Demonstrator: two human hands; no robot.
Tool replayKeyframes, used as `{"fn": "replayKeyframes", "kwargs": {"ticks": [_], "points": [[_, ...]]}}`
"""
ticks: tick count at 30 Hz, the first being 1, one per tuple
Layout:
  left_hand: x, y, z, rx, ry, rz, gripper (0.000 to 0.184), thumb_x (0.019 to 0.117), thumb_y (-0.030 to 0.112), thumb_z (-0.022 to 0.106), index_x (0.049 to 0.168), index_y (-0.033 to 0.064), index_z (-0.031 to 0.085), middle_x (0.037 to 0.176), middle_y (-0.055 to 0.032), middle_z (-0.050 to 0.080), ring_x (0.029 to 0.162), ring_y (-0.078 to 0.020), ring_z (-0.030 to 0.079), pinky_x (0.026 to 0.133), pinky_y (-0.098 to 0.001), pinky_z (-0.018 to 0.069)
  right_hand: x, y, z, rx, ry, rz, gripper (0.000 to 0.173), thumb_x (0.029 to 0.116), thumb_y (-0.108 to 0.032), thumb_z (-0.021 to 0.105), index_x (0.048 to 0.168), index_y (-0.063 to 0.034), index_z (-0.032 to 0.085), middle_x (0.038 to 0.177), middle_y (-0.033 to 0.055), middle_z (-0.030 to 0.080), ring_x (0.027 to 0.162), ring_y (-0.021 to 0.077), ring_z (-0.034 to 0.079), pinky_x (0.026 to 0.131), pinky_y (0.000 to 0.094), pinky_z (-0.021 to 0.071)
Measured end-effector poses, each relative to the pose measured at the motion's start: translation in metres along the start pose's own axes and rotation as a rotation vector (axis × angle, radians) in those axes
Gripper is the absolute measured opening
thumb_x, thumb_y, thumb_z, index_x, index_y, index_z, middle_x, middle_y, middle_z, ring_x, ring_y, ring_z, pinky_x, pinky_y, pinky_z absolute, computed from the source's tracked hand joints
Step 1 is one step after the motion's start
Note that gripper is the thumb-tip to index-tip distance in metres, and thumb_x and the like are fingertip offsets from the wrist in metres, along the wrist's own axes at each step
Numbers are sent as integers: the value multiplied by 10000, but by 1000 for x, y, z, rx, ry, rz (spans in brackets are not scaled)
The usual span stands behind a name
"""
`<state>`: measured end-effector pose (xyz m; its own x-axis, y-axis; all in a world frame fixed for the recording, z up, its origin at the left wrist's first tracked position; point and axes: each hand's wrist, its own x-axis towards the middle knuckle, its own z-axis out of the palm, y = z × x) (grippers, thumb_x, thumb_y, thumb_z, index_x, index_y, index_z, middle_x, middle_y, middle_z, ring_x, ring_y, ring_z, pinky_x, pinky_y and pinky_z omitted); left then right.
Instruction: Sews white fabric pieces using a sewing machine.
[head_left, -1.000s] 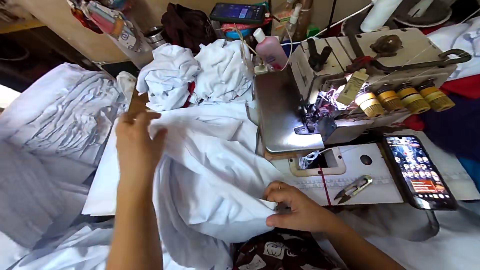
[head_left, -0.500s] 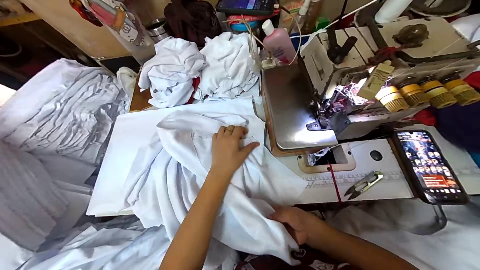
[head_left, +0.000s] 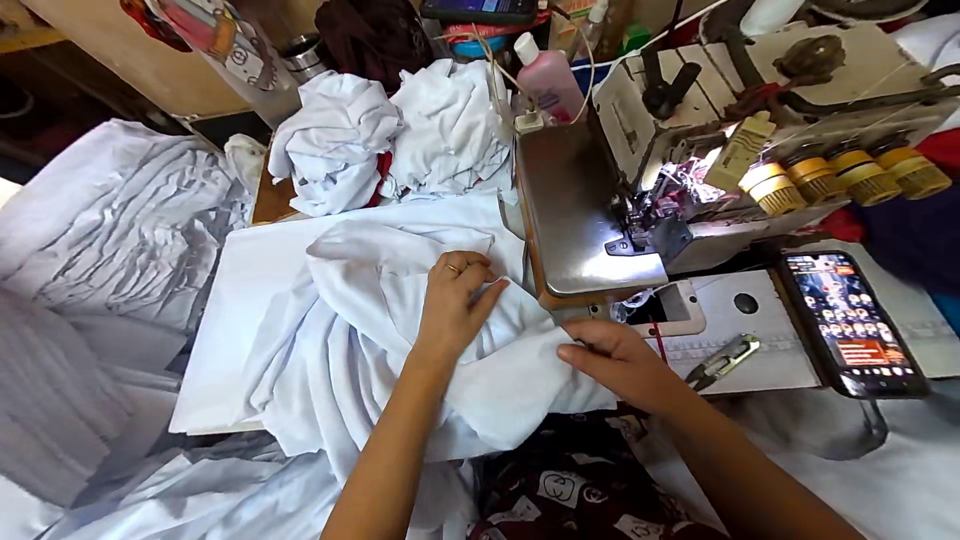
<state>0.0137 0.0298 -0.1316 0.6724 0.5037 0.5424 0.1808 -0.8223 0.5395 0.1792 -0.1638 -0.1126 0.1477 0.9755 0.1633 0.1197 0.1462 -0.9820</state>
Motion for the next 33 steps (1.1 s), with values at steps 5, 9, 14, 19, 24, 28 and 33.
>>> {"fn": "replayKeyframes", "kwargs": {"ticks": [5,9,14,19,24,28,33], "points": [[5,39,-17,-90,-178,-189,182,959,254,686,956,85,754,857,-29,729,802,-132,689,747,-376,562,9,-4,18,101,70,-136,189,1029,-118,550,1023,-10,705,908,-73,700,824,-71,626,760,128,531],[8,66,-31,-497,-293,-342,152,960,206,690,938,59,724,760,92,674,670,82,578,645,-115,486,16,-9,25,28,140,-328,223,1050,-152,548,998,-3,706,912,-51,713,837,-96,611,772,94,507],[0,72,-34,-731,-316,-428,100,995,155,629,963,91,699,720,147,620,634,86,542,606,-106,451,19,-2,27,-47,245,-318,207,1050,-140,540,990,5,675,873,-50,681,802,-93,598,741,90,503],[-12,63,-18,-806,-219,-571,99,1009,135,601,940,108,667,700,130,607,615,59,540,591,-133,451,13,-7,30,10,132,-238,285,910,-168,749,1116,-8,633,871,-70,709,796,-61,646,749,130,549],[-19,61,-10,-893,-178,-566,83,998,119,622,945,95,681,705,121,619,626,47,560,608,-141,472,8,-22,33,-3,97,-363,143,945,-97,711,1071,-35,683,985,-28,738,877,-50,662,790,122,557],[-20,65,-18,-868,-204,-504,126,1011,108,573,962,88,687,760,129,641,674,61,580,637,-135,485,18,-8,31,-95,271,-265,190,899,-105,728,1042,-2,656,941,-15,704,839,-47,646,752,130,554],[-25,73,-23,-898,-216,-379,151,914,172,752,1003,57,709,886,100,724,809,35,666,760,-172,562,21,2,27,-54,243,-186,199,896,-198,752,940,-69,607,855,-69,653,772,-80,592,701,102,509]]}}
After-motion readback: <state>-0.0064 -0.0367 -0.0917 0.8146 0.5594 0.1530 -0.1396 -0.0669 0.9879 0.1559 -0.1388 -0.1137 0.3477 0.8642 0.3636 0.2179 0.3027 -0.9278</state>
